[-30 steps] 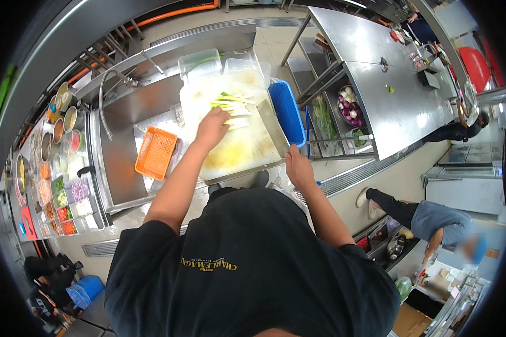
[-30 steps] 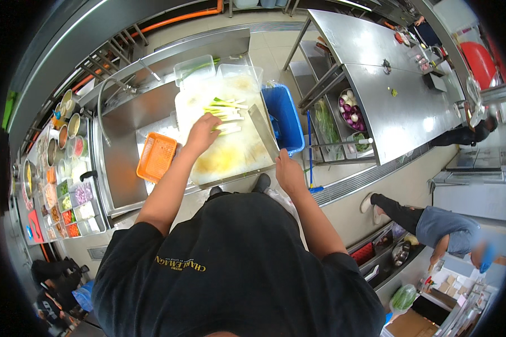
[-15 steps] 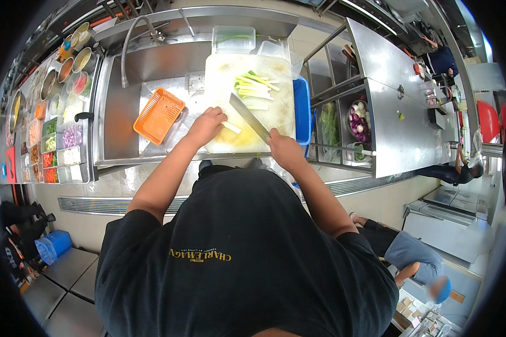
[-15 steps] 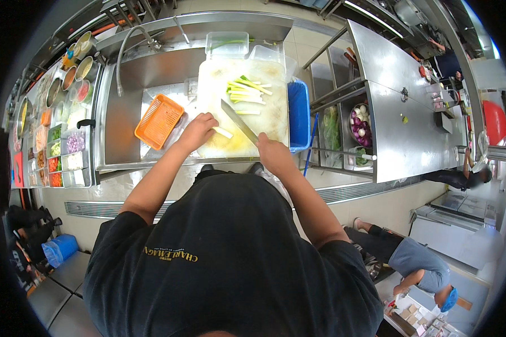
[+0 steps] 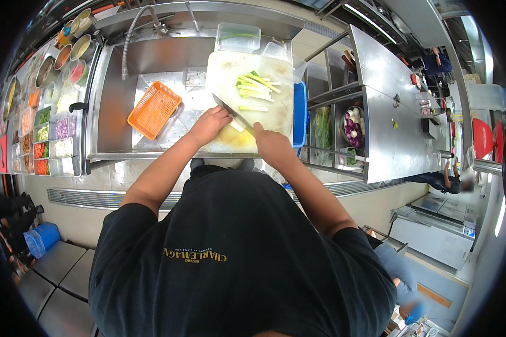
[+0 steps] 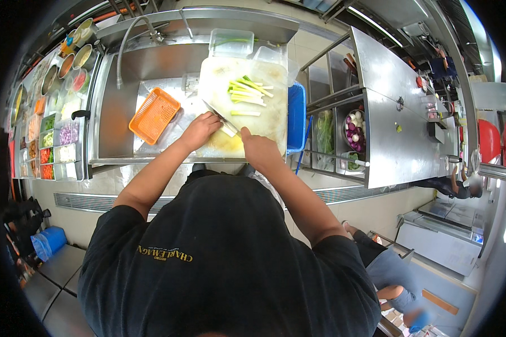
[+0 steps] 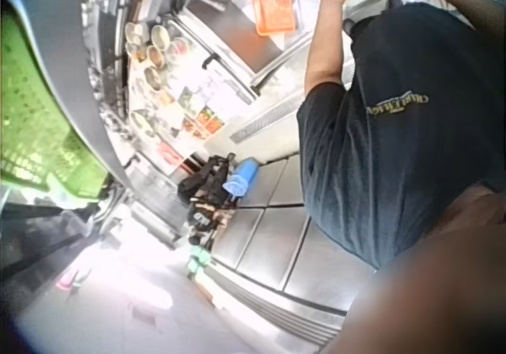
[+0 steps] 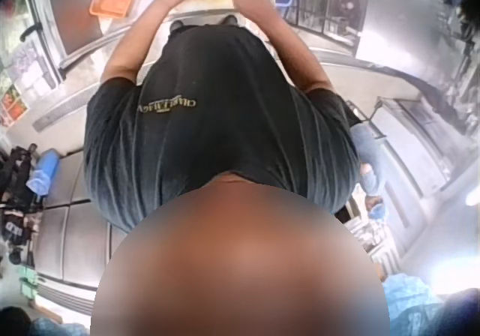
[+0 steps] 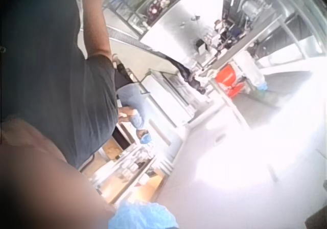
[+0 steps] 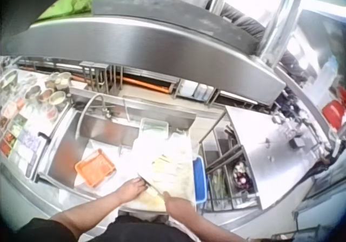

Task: The person cuts red peppers and green onions on a white cutting board using a kitchen knife.

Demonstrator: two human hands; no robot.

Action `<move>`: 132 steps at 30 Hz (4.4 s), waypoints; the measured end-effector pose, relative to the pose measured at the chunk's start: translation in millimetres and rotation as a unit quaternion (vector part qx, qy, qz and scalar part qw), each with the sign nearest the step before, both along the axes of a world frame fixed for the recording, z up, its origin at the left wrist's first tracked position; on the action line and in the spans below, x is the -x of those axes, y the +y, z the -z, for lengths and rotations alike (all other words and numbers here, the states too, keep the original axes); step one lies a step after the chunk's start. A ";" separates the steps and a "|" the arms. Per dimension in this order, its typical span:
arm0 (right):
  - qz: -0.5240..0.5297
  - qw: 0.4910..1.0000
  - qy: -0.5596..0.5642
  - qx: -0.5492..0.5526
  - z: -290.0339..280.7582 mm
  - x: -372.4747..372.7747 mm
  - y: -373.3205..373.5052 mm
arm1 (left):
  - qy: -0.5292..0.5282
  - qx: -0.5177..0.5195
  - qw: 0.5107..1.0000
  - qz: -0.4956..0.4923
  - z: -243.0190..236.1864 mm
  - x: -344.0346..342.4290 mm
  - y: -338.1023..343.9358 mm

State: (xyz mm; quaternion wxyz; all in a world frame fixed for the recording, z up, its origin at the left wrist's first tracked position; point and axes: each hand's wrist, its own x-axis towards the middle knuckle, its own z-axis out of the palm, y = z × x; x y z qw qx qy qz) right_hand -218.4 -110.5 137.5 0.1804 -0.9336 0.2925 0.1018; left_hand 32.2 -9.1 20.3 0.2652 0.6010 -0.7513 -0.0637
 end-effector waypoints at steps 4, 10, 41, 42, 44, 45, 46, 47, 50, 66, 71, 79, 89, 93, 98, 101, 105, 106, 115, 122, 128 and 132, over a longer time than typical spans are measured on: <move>0.002 1.000 -0.013 0.018 16.5 -29.6 1.3 | 0.019 0.006 1.000 -0.005 4.1 -1.0 -0.9; 0.006 1.000 -0.014 -0.004 16.9 -35.6 -0.8 | 0.027 0.011 1.000 -0.012 10.3 0.8 3.8; 0.038 0.995 -0.096 -0.001 40.5 -50.2 7.9 | -0.017 0.023 1.000 0.006 16.8 -7.6 6.1; 0.038 0.997 -0.065 -0.025 40.6 -50.4 8.7 | -0.029 -0.010 0.999 0.012 16.6 -8.0 6.5; 0.044 0.998 -0.042 -0.032 40.4 -51.8 10.0 | -0.027 0.035 0.999 0.008 15.9 -8.5 6.7; 0.048 0.997 -0.046 -0.032 40.1 -53.1 10.2 | -0.031 0.018 0.999 0.015 15.5 -8.3 6.9; 0.045 0.997 -0.050 -0.031 40.5 -54.1 11.1 | -0.015 0.031 0.999 0.012 15.4 -8.3 7.5; 0.042 0.995 -0.088 -0.004 40.8 -55.9 11.2 | -0.007 0.024 1.000 0.007 15.3 -7.5 7.8; 0.072 0.996 -0.037 -0.041 42.6 -60.2 13.7 | -0.004 0.044 0.999 0.003 14.5 -7.3 10.4; 0.020 1.000 -0.009 -0.019 8.0 -41.1 6.2 | 0.034 0.011 0.999 0.005 24.7 -5.2 10.4; 0.002 1.000 0.003 0.004 5.1 -52.8 14.3 | 0.030 0.012 0.999 0.000 24.3 -2.5 12.1; 0.025 0.998 -0.050 -0.003 33.5 -64.9 14.4 | 0.013 0.032 0.999 -0.014 29.2 -1.1 17.3; 0.035 0.997 -0.059 -0.027 33.4 -66.2 20.7 | 0.033 0.081 0.996 -0.013 28.4 -1.3 13.5; 0.043 0.997 -0.060 0.002 33.5 -67.3 24.7 | 0.040 0.073 0.996 -0.036 26.9 1.3 15.6; 0.029 0.997 -0.072 -0.027 32.1 -68.0 23.7 | 0.046 0.076 0.996 -0.032 31.5 1.5 16.9; 0.050 0.995 -0.082 -0.036 33.9 -68.6 20.6 | 0.017 0.053 0.998 -0.034 33.3 0.2 15.1; 0.042 0.993 -0.114 -0.010 40.0 -68.0 20.8 | 0.043 0.101 0.993 -0.037 33.6 0.9 16.6; 0.045 0.993 -0.104 -0.022 41.7 -67.5 21.5 | 0.037 0.107 0.993 -0.034 33.5 1.8 17.9; 0.062 0.992 -0.100 -0.042 52.5 -70.3 31.7 | 0.063 0.090 0.993 -0.040 27.1 1.8 26.2; -0.044 0.985 -0.125 0.110 18.6 -23.5 25.3 | 0.121 0.034 0.990 -0.064 39.5 13.8 23.9; -0.118 0.944 -0.219 0.216 -4.0 22.0 25.5 | 0.291 -0.017 0.926 -0.239 21.7 12.5 34.7; 0.001 0.954 -0.285 0.091 -2.1 18.9 35.2 | 0.743 -0.122 0.623 -0.212 -2.9 3.7 29.9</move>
